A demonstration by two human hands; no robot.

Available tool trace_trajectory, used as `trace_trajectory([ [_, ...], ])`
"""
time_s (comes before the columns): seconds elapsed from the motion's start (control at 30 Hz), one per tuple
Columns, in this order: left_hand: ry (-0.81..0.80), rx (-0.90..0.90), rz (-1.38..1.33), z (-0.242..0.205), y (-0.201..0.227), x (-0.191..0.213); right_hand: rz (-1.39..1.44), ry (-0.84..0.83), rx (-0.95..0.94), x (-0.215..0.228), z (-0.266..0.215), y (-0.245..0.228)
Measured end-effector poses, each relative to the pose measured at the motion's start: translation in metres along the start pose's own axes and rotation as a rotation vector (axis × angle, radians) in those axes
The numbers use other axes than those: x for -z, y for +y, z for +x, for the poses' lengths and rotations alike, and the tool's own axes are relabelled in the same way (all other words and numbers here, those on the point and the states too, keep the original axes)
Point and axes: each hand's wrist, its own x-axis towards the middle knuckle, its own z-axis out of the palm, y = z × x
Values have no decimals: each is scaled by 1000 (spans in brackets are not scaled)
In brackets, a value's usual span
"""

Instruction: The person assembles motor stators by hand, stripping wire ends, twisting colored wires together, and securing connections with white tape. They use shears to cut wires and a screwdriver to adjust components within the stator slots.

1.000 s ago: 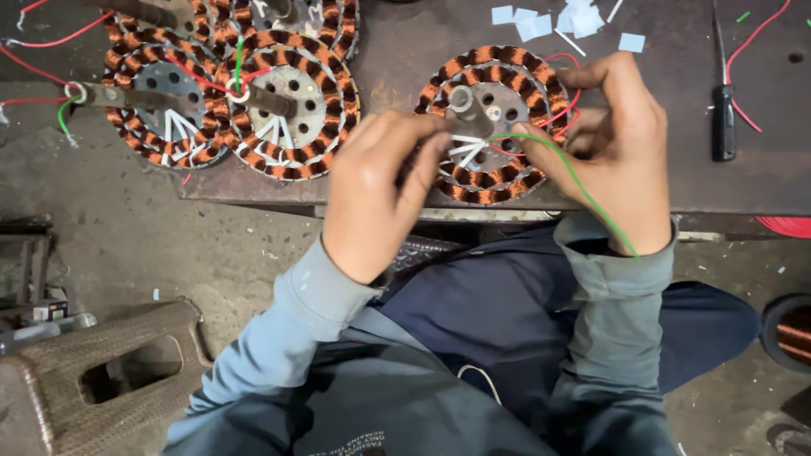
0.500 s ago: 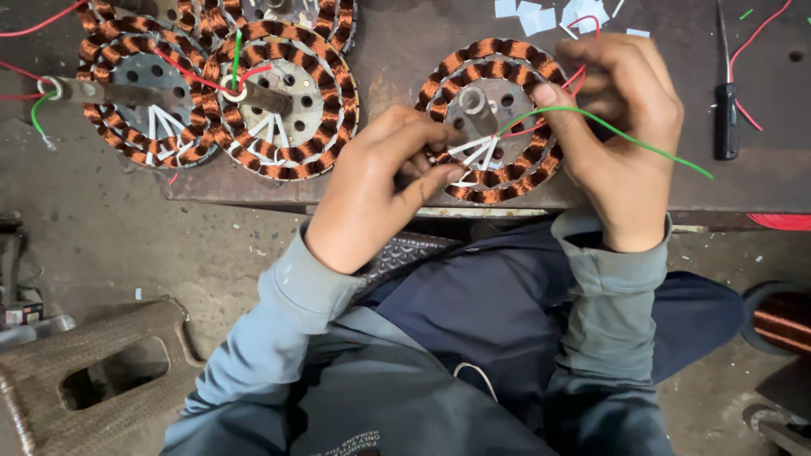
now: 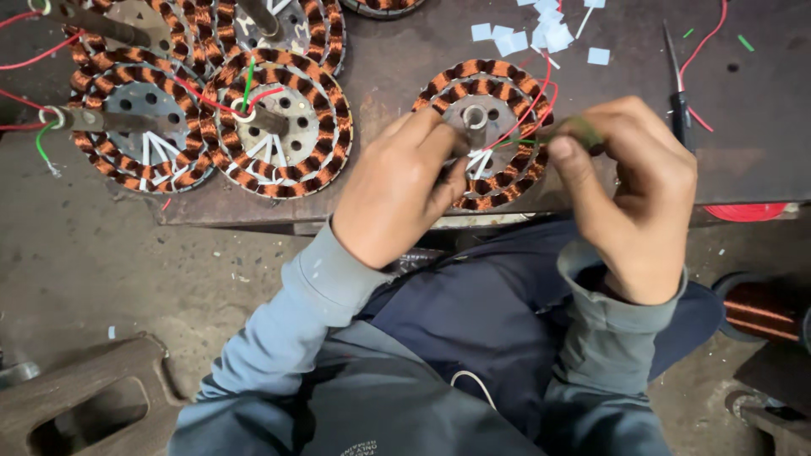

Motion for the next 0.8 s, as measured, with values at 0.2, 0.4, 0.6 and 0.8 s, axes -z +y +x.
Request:
trace_trajectory([
  [0.2, -71, -55, -249, -3, -14, 13, 265, 10, -42, -3, -1, 6],
  [0.4, -66, -142, -203, -6, -13, 10, 91, -12, 74, -4, -3, 7],
  [0.6, 12, -122, -250, -10, -15, -1, -19, 180, 69, 2, -19, -29],
  [0.8, 96, -95, -417, -23, -23, 0, -190, 163, 3, -15, -34, -58],
])
